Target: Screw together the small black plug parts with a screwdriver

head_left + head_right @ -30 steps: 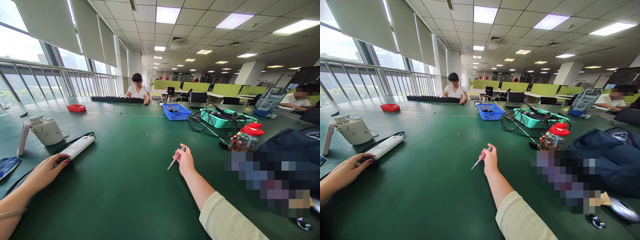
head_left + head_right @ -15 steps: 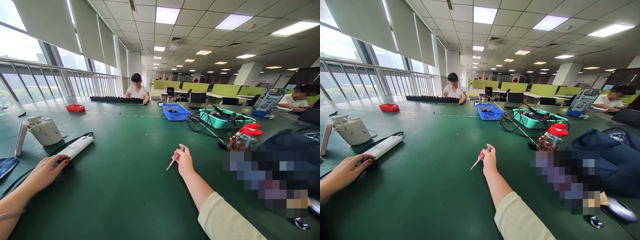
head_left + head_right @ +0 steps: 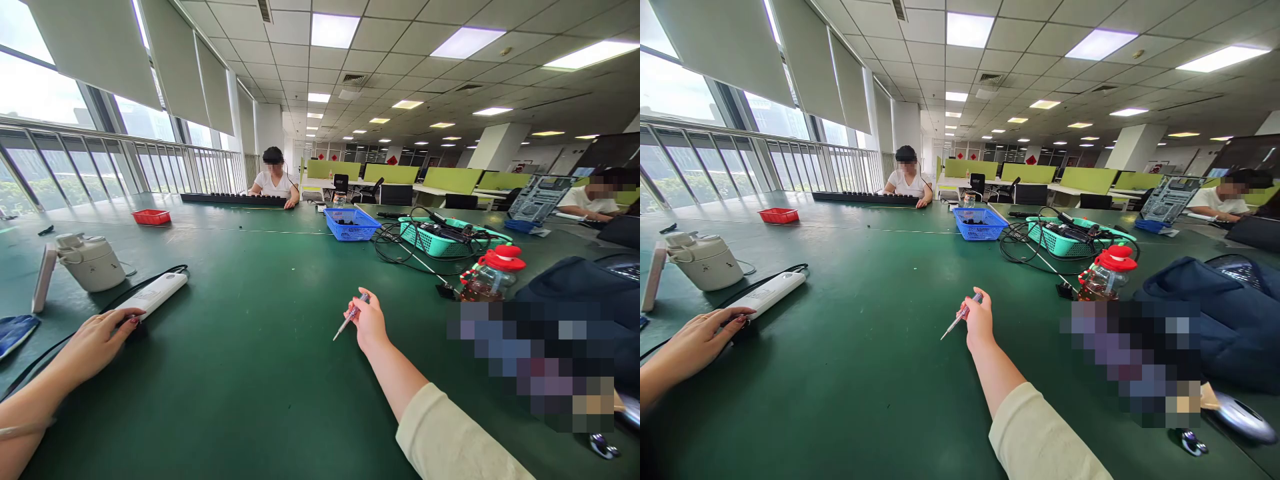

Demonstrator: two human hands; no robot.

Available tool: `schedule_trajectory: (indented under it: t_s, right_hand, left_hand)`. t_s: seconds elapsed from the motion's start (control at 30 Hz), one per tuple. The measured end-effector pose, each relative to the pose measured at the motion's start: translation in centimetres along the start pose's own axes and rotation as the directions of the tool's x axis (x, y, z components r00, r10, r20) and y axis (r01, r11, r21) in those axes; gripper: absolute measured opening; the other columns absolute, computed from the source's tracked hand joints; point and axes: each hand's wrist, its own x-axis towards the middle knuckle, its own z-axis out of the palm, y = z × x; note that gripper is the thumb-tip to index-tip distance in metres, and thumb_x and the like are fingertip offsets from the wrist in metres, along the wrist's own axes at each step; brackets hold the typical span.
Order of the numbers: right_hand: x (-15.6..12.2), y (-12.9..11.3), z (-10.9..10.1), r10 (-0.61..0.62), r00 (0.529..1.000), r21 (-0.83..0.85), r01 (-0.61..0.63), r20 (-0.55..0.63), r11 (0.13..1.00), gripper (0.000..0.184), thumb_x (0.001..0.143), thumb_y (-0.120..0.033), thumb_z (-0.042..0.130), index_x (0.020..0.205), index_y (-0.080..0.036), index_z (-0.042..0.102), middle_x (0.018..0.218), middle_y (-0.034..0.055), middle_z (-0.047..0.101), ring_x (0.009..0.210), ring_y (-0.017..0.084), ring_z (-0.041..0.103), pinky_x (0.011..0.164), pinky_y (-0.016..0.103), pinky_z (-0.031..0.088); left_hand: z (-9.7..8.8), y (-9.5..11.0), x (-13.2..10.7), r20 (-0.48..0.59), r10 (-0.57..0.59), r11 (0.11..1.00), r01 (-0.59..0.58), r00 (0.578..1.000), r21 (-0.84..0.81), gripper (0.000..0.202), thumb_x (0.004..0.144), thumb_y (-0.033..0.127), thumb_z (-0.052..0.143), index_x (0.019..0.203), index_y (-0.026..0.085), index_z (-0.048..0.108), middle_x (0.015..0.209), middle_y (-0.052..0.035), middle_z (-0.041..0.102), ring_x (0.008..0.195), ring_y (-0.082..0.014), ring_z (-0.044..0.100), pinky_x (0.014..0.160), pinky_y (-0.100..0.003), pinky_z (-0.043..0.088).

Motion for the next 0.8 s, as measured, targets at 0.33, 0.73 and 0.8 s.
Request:
schedule_trajectory:
  t_s: [0.33, 0.73, 0.8]
  right_hand:
    - [-0.2, 0.0, 0.1, -0.008, 1.0, 0.01, 0.008, -0.005, 1.0, 0.045, 0.059, -0.02, 0.063, 0.103, -0.024, 0.052, 0.058, -0.0092, 0.056, 0.051, 0.01, 0.052, 0.053, 0.025, 0.049]
    - [-0.4, -0.3, 0.3, -0.001, 1.0, 0.027, 0.001, -0.012, 1.0, 0.045, 0.058, -0.02, 0.062, 0.102, -0.024, 0.051, 0.058, -0.0092, 0.055, 0.053, 0.011, 0.053, 0.051, 0.025, 0.049]
    - [-0.4, -0.3, 0.3, 0.001, 1.0, 0.028, -0.001, -0.01, 1.0, 0.045, 0.058, -0.02, 0.063, 0.102, -0.024, 0.051, 0.059, -0.0088, 0.055, 0.054, 0.012, 0.054, 0.051, 0.025, 0.049]
  left_hand:
    - [-0.5, 0.1, -0.1, 0.045, -0.037, 0.999, 0.036, 0.998, 0.037, 0.065, 0.082, 0.061, 0.027, 0.111, 0.019, 0.067, 0.114, -0.0132, 0.069, 0.109, -0.0318, 0.059, 0.098, -0.046, 0.045]
    - [-0.9, 1.8, -0.5, 0.021, -0.027, 0.999, 0.026, 0.999, 0.031, 0.056, 0.076, 0.062, 0.029, 0.098, 0.021, 0.061, 0.094, -0.0109, 0.071, 0.099, -0.0303, 0.063, 0.094, -0.043, 0.047]
    - [-0.9, 2.0, -0.6, 0.018, -0.02, 1.0, 0.019, 1.0, 0.016, 0.053, 0.077, 0.06, 0.029, 0.097, 0.021, 0.059, 0.094, -0.0108, 0.071, 0.098, -0.0295, 0.064, 0.094, -0.042, 0.047]
